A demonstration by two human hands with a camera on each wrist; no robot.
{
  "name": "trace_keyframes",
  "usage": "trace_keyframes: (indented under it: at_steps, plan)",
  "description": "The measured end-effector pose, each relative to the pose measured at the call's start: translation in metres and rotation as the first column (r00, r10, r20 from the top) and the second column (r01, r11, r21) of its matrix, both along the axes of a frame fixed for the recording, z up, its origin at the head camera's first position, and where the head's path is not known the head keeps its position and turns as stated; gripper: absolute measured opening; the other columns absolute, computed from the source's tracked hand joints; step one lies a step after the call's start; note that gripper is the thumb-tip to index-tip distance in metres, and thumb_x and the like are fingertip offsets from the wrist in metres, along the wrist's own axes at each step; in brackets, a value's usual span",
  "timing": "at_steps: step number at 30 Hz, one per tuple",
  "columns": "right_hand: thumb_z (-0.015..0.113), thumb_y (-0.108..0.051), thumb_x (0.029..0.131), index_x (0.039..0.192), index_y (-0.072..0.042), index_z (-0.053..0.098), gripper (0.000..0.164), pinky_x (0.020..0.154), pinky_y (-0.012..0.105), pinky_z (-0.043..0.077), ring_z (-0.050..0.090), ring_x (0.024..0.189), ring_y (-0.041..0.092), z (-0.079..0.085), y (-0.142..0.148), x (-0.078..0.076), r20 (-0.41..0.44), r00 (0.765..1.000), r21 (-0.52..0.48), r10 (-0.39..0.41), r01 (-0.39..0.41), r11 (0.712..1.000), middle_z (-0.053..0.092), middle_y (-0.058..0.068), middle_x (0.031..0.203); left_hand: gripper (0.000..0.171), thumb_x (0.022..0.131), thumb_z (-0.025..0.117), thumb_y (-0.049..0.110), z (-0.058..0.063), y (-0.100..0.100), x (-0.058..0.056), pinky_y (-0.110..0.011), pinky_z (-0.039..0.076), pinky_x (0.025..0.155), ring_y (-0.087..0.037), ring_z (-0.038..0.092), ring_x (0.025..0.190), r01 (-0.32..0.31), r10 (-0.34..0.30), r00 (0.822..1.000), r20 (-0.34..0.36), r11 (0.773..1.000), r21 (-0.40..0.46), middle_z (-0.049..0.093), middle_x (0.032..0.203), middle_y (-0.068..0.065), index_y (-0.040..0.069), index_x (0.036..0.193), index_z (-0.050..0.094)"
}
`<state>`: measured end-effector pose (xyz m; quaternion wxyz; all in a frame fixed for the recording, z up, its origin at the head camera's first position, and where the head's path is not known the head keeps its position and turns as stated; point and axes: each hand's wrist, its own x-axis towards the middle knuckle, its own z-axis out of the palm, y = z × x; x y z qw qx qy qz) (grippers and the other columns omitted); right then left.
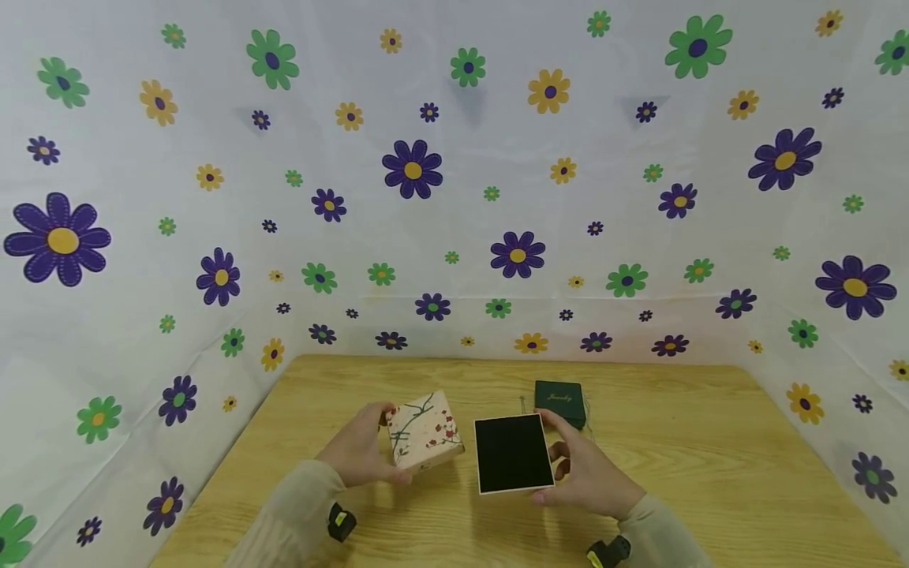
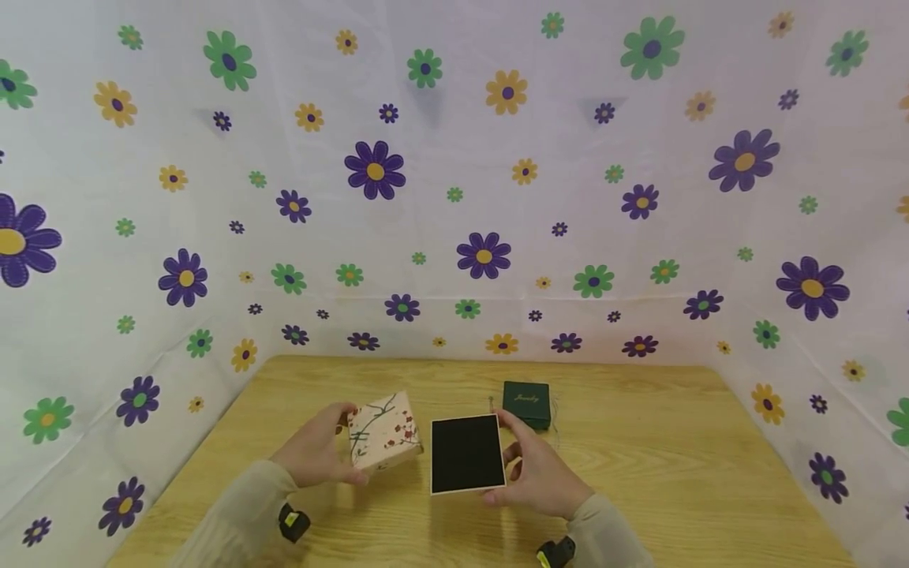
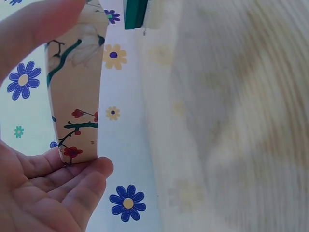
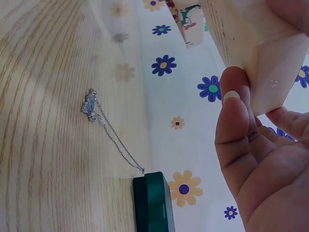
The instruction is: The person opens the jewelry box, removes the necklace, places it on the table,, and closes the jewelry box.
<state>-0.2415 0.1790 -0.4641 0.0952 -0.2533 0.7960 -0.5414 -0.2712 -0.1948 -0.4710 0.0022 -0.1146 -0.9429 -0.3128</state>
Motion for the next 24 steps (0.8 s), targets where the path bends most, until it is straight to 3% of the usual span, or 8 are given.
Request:
trace_keyframes:
  at_steps: [7, 14, 19, 24]
  plan:
    - [0.086, -0.013, 0.071, 0.152, -0.012, 0.019, 0.105, 0.068, 0.034, 0.050, 0.051, 0.089, 0.026, 0.000, 0.000, -0.001, 0.009, 1.000, -0.015, 0.003, -0.003, 1.000, 0.031, 0.011, 0.145, 0.114, 0.047, 0.096, 0.042, 0.011, 0.002, 0.001, -0.048, 0.043, 0.100, -0.028, 0.050, 0.119, 0.012, -0.010, 1.000, -0.018, 0.995, 0.101, 0.050, 0.130, -0.007, 0.006, 0.140, 0.040]
    - [0.086, -0.017, 0.073, 0.153, -0.014, 0.018, 0.105, 0.067, 0.032, 0.050, 0.050, 0.088, 0.025, 0.000, 0.001, 0.000, 0.019, 1.000, -0.001, 0.003, -0.003, 1.000, 0.033, 0.012, 0.142, 0.109, 0.045, 0.094, 0.045, 0.023, 0.010, 0.009, -0.041, 0.043, 0.101, -0.024, 0.051, 0.120, 0.062, -0.053, 0.998, -0.040, 0.959, 0.278, 0.051, 0.129, 0.000, 0.014, 0.137, 0.043]
    - [0.086, -0.016, 0.072, 0.153, -0.014, 0.019, 0.105, 0.068, 0.033, 0.050, 0.050, 0.088, 0.025, -0.002, 0.000, 0.000, 0.022, 1.000, 0.012, -0.002, 0.002, 1.000, 0.034, 0.013, 0.142, 0.106, 0.049, 0.096, 0.036, 0.029, 0.020, 0.018, -0.040, 0.041, 0.103, -0.026, 0.049, 0.123, 0.115, -0.106, 0.993, -0.043, 0.930, 0.349, 0.049, 0.132, -0.001, 0.016, 0.138, 0.041]
    - [0.086, -0.017, 0.073, 0.153, -0.013, 0.018, 0.105, 0.069, 0.033, 0.050, 0.050, 0.091, 0.026, -0.001, -0.001, -0.001, 0.017, 1.000, 0.013, 0.002, -0.002, 1.000, 0.030, 0.013, 0.147, 0.103, 0.054, 0.095, 0.025, 0.035, 0.032, 0.024, -0.041, 0.039, 0.104, -0.027, 0.047, 0.125, 0.176, -0.170, 0.984, -0.049, 0.914, 0.365, 0.047, 0.135, -0.003, 0.016, 0.140, 0.038]
